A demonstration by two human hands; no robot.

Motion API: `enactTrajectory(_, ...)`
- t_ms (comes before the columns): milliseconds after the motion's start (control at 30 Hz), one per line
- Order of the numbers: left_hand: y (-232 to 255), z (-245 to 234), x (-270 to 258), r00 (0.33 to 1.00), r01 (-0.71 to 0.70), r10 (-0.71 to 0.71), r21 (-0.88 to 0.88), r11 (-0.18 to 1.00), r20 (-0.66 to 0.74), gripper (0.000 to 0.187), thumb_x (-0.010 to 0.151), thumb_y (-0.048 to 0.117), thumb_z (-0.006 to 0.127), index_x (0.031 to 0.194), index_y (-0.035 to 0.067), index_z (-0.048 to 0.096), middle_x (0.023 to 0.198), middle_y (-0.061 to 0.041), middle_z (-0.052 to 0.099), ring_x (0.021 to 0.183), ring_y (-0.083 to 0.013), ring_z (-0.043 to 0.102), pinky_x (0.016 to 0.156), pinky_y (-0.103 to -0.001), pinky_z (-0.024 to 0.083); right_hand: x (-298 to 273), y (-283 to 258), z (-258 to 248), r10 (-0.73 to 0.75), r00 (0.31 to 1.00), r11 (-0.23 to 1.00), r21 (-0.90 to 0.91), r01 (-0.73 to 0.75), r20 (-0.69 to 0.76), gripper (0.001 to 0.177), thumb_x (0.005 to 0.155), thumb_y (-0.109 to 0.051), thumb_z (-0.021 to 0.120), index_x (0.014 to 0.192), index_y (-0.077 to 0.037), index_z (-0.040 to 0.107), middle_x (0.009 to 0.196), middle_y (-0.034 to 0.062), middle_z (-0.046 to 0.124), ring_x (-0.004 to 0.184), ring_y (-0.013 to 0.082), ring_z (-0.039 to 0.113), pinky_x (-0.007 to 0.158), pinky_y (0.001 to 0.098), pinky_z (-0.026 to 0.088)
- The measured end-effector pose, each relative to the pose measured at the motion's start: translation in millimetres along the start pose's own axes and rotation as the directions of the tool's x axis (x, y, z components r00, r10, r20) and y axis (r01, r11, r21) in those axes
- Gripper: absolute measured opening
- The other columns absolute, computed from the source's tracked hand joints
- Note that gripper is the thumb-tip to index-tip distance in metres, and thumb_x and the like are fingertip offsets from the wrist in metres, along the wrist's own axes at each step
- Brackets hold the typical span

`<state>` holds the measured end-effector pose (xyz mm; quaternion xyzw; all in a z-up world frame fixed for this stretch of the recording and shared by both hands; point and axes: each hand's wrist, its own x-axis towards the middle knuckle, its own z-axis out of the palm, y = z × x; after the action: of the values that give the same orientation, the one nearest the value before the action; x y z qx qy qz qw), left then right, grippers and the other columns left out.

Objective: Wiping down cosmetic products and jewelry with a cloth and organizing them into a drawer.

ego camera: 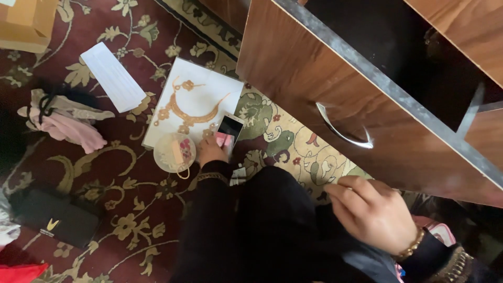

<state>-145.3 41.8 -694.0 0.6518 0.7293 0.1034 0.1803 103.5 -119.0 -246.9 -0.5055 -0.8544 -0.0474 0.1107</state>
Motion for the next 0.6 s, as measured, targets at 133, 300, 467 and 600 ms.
enactTrajectory(133,11.9,-49.9,2.6,0.987,0.051,-0.017,-0.211,0.976,0.163,0.07,0.087,0.033,0.058,0.145,-0.002,0.043,0.135,-0.03,0.052,0.124,-0.0451,0.047,0.101,-0.057,0.044,1.8,-2.5,18.4,0.031,0.999,1.0,-0.007,-0.03,0.042,0.019,0.093,-0.023,0.067,0.111,-0.019,0.07,0.109,-0.0016,0.068,0.076,0.014,0.069,0.052,0.0291,0.054)
enactTrajectory(300,29.9,-104.9,-37.1,0.913,0.327,-0.113,-0.538,0.777,0.393,0.062,0.092,0.038,0.068,0.146,0.013,0.049,0.136,-0.021,0.061,0.122,-0.0409,0.063,0.104,-0.055,0.052,19.0,-11.7,56.8,0.434,0.792,0.766,0.288,-0.575,0.429,0.036,0.089,-0.026,0.07,0.122,-0.013,0.069,0.11,0.0132,0.076,0.098,0.0397,0.074,0.081,0.0521,0.06)
enactTrajectory(467,87.1,-168.5,-124.8,0.866,0.427,-0.085,-0.64,0.639,0.492,0.053,0.085,0.049,0.072,0.131,0.026,0.06,0.129,-0.012,0.069,0.123,-0.0366,0.063,0.108,-0.053,0.049,58.0,-29.5,70.3,0.399,0.451,0.444,0.262,-0.857,0.798,0.083,0.081,-0.055,0.076,0.148,-0.014,0.047,0.137,0.0178,0.066,0.135,0.0358,0.056,0.115,0.0527,0.042)
enactTrajectory(600,108.0,-223.2,-153.7,0.781,0.543,0.021,-0.696,0.47,0.624,0.066,0.075,0.045,0.084,0.132,0.023,0.06,0.129,-0.01,0.071,0.125,-0.0295,0.064,0.106,-0.043,0.052,38.4,-41.2,119.4,0.376,0.438,0.249,0.366,-0.896,0.817,0.071,0.076,-0.046,0.086,0.137,-0.018,0.063,0.131,0.0109,0.072,0.13,0.0303,0.061,0.109,0.0437,0.048)
